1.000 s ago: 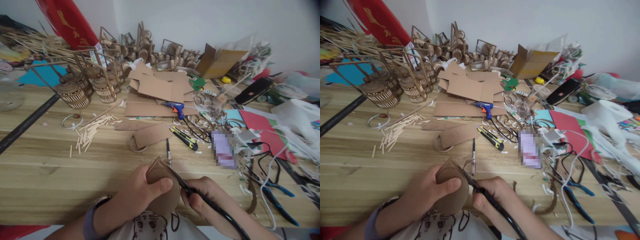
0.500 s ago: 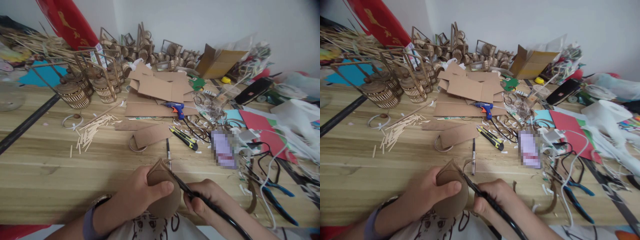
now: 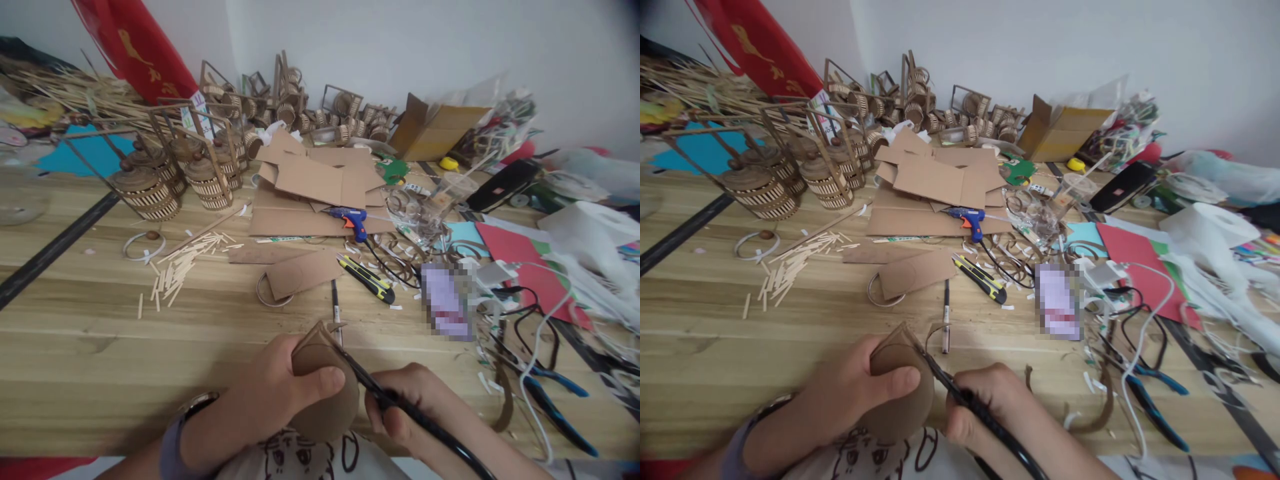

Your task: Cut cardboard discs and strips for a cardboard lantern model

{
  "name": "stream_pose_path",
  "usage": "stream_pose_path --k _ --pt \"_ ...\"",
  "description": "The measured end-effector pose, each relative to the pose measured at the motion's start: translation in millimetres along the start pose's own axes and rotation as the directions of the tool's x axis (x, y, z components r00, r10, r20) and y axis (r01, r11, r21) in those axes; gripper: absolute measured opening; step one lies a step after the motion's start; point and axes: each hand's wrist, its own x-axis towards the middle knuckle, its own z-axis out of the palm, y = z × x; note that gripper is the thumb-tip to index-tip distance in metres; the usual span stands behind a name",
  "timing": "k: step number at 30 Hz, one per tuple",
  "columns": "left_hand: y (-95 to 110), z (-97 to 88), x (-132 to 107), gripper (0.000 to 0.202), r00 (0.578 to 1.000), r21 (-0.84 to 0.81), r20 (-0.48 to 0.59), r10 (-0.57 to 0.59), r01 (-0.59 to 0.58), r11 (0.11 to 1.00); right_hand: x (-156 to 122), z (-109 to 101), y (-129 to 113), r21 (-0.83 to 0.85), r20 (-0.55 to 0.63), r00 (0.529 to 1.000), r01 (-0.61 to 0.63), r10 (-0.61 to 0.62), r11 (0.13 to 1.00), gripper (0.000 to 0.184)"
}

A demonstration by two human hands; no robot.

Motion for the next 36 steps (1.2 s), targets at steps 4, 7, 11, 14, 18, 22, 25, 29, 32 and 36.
stream_pose_path --k 4,7,11,14,18,22,25,29,32,36 --pt "0.9 -0.1 1.0 0.032 1.0 0.009 0.013 -0.005 0.004 1.0 0.4 -1.4 1.4 -0.027 0.0 1.0 0.02 -0.02 0.999 0.085" --pt "-0.8 0.3 0.6 0.031 0.999 0.009 0.05 -0.01 0.01 1.0 1.2 -0.1 4.8 -0.013 0.011 1.0 -0.008 0.008 1.0 0.088" --pt "-3.8 0.0 -0.8 0.033 0.998 0.031 0.053 -0.016 0.014 0.999 1.8 2.0 6.0 -0.002 0.01 1.0 -0.021 0.021 1.0 0.086" --pt "-4.7 -0.6 -1.4 0.035 0.998 0.034 0.055 -0.013 0.011 0.999 1.7 2.2 2.1 -0.007 0.01 1.0 -0.014 0.014 1.0 0.082" --pt "-4.1 -1.1 -1.9 0.034 0.996 -0.011 0.094 0.004 -0.003 1.0 1.3 2.3 -0.7 -0.017 -0.001 1.0 -0.002 0.002 1.0 0.08" --pt "-3.6 -1.9 -3.4 0.037 0.994 -0.011 0.107 -0.012 0.013 1.0 0.4 2.3 2.8 0.0 0.009 1.0 -0.001 0.001 1.0 0.081" --pt "-3.7 -2.6 -2.8 0.039 0.994 -0.01 0.107 -0.018 0.019 1.0 -0.8 2.5 4.7 0.0 0.012 1.0 0.014 -0.014 1.0 0.08" --pt "-5.1 -1.6 3.9 0.04 0.996 -0.092 0.078 -0.044 0.052 0.994 -1.0 3.8 6.2 0.018 -0.059 0.998 0.008 -0.007 1.0 0.079" --pt "-8.2 2.6 10.6 0.049 0.997 -0.402 0.081 0.012 0.021 0.915 3.0 7.8 8.6 -0.016 -0.183 0.983 0.024 -0.027 1.0 0.077" --pt "-13.3 9.7 14.3 0.056 0.999 -0.589 -0.043 -0.013 -0.015 0.808 12.8 19.4 9.1 -0.055 -0.223 0.974 0.025 -0.037 0.998 0.078"
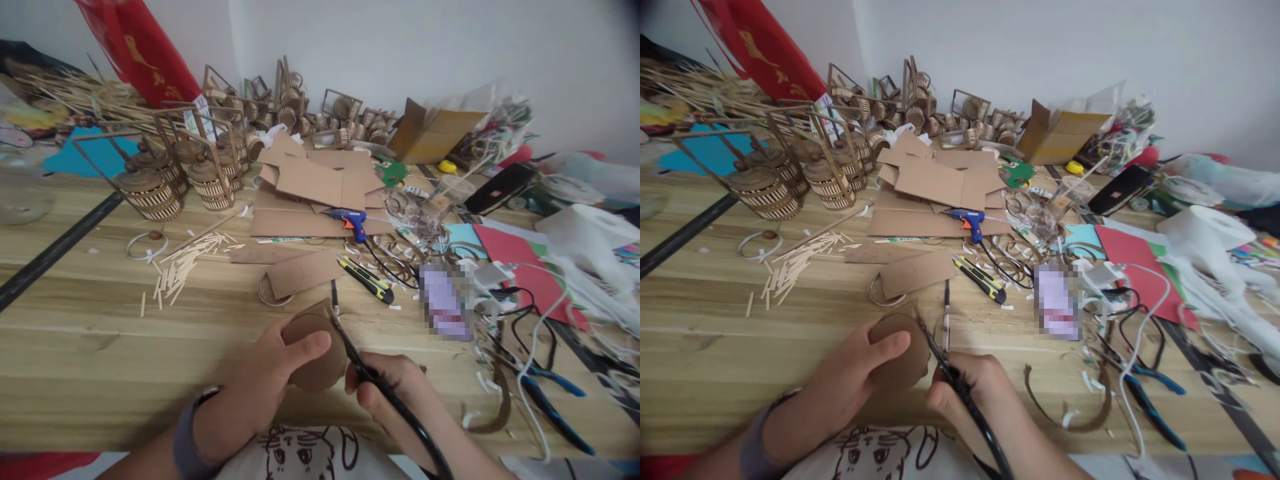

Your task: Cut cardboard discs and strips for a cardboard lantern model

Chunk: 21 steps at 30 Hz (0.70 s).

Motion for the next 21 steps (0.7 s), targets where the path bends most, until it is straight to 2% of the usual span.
stream_pose_path --k 2,4,10,15,17,21 --pt "-2.5 0.1 0.0 0.054 0.995 0.02 -0.094 0.013 -0.011 1.0 3.0 5.7 -1.3 -0.007 -0.021 1.0 -0.022 0.022 1.0 0.08" --pt "-3.7 -0.8 -0.1 0.051 0.99 0.066 -0.139 0.019 -0.01 0.998 5.0 7.9 -1.0 -0.001 -0.023 0.998 -0.05 0.05 0.999 0.08" --pt "-4.2 -3.9 -0.9 0.048 0.975 0.245 -0.219 0.042 0.013 0.97 5.9 1.3 9.0 0.11 0.046 0.997 -0.067 0.063 0.992 0.073" --pt "-1.8 -3.2 -2.5 0.044 0.973 0.284 -0.228 0.042 0.026 0.958 4.9 2.0 15.9 0.036 0.034 0.995 -0.098 0.097 0.995 0.054" --pt "-0.9 -2.7 -3.0 0.044 0.972 0.29 -0.233 0.033 0.037 0.956 4.4 5.5 20.7 0.008 -0.009 0.995 -0.095 0.095 0.995 0.052" --pt "-0.5 -1.6 -3.1 0.049 0.971 0.316 -0.233 0.046 0.031 0.948 2.0 10.1 26.4 -0.015 -0.145 0.986 -0.082 0.079 0.997 0.06"
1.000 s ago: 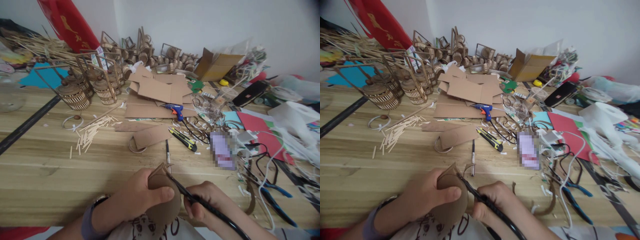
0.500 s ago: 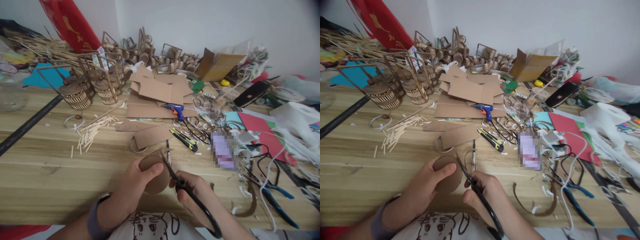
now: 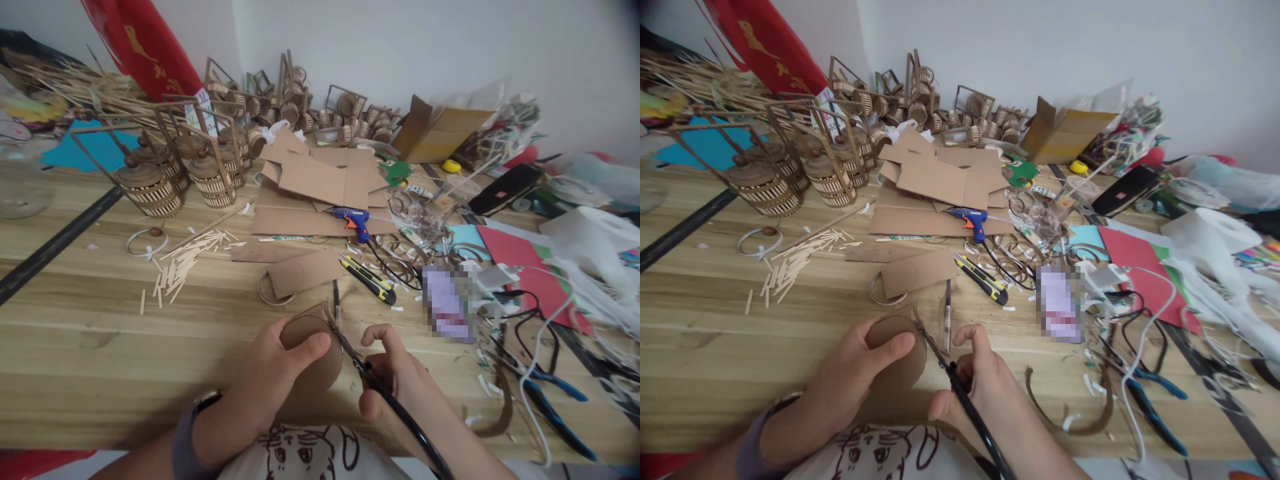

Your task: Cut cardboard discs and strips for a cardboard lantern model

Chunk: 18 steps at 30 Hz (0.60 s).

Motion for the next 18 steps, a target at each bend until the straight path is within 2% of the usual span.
stream_pose_path --k 2,7,12,14,18 --pt "0.4 0.2 0.1 0.051 1.0 0.027 -0.002 0.0 0.0 1.0 -1.0 -2.0 -2.4 0.017 0.022 0.999 -0.034 0.034 0.999 0.059" --pt "4.1 -0.4 -0.4 0.052 1.0 0.098 -0.021 0.003 -0.001 0.995 0.9 -10.3 -11.7 0.098 0.199 0.975 -0.119 0.098 0.988 0.051" --pt "6.8 -0.1 -2.4 0.052 1.0 0.103 -0.013 -0.022 0.023 0.994 3.8 -12.1 -13.0 0.123 0.229 0.971 -0.093 0.063 0.988 0.045" --pt "5.4 -0.1 -2.8 0.052 1.0 0.113 -0.025 -0.019 0.022 0.993 3.4 -13.2 -16.7 0.133 0.238 0.971 -0.064 0.031 0.989 0.052" --pt "1.4 -0.7 -2.4 0.052 1.0 0.12 -0.024 -0.016 0.018 0.993 0.0 -15.9 -30.6 0.131 0.242 0.97 -0.069 0.035 0.989 0.08"
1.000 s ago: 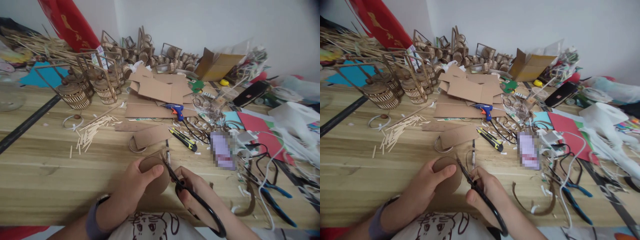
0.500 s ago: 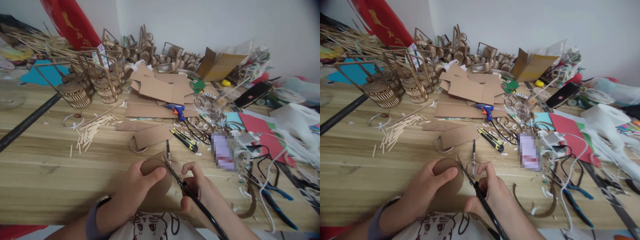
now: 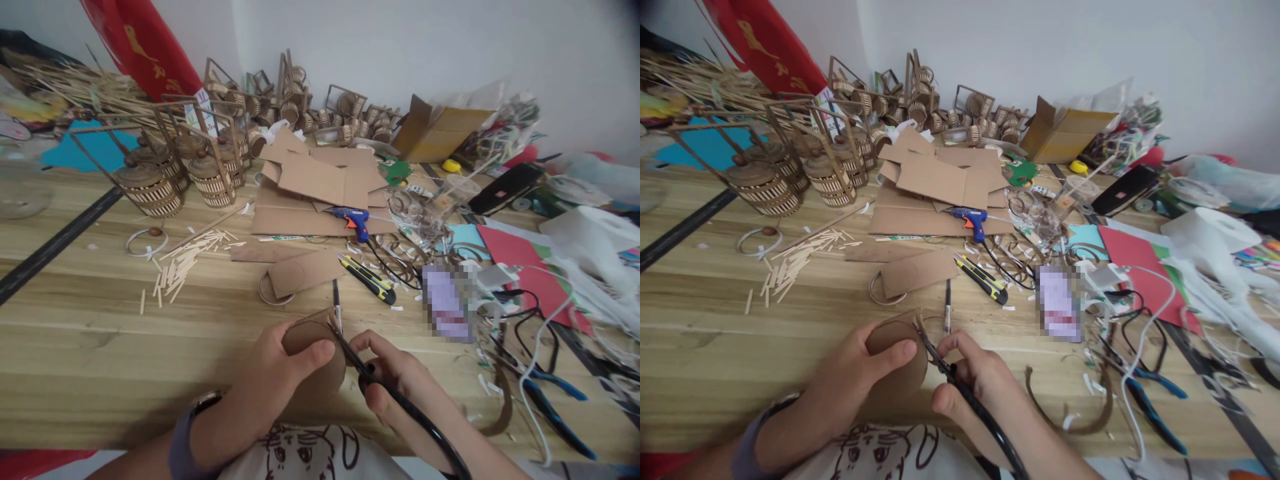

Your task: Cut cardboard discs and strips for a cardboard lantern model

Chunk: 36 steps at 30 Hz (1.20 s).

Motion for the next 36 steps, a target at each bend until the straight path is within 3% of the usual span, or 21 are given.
stream_pose_path --k 5,16,30,36 --pt "-0.5 -0.1 0.2 0.051 0.999 -0.056 0.042 0.007 -0.005 0.998 -4.0 3.6 -9.5 0.026 -0.026 1.0 -0.014 0.015 1.0 0.084" --pt "1.0 0.9 -1.4 0.044 0.997 -0.113 0.071 0.015 -0.007 0.994 -3.8 4.8 -5.9 0.017 -0.017 1.0 -0.009 0.009 1.0 0.081" --pt "5.6 -0.7 -3.8 0.051 0.999 0.029 0.025 -0.047 0.046 0.999 -4.6 1.3 -6.8 -0.035 -0.007 0.996 -0.087 0.086 0.996 0.097" --pt "5.1 -2.3 -2.0 0.056 0.999 0.104 -0.01 -0.04 0.041 0.994 -0.6 -5.6 0.1 -0.058 0.007 0.998 -0.054 0.054 0.997 0.089"
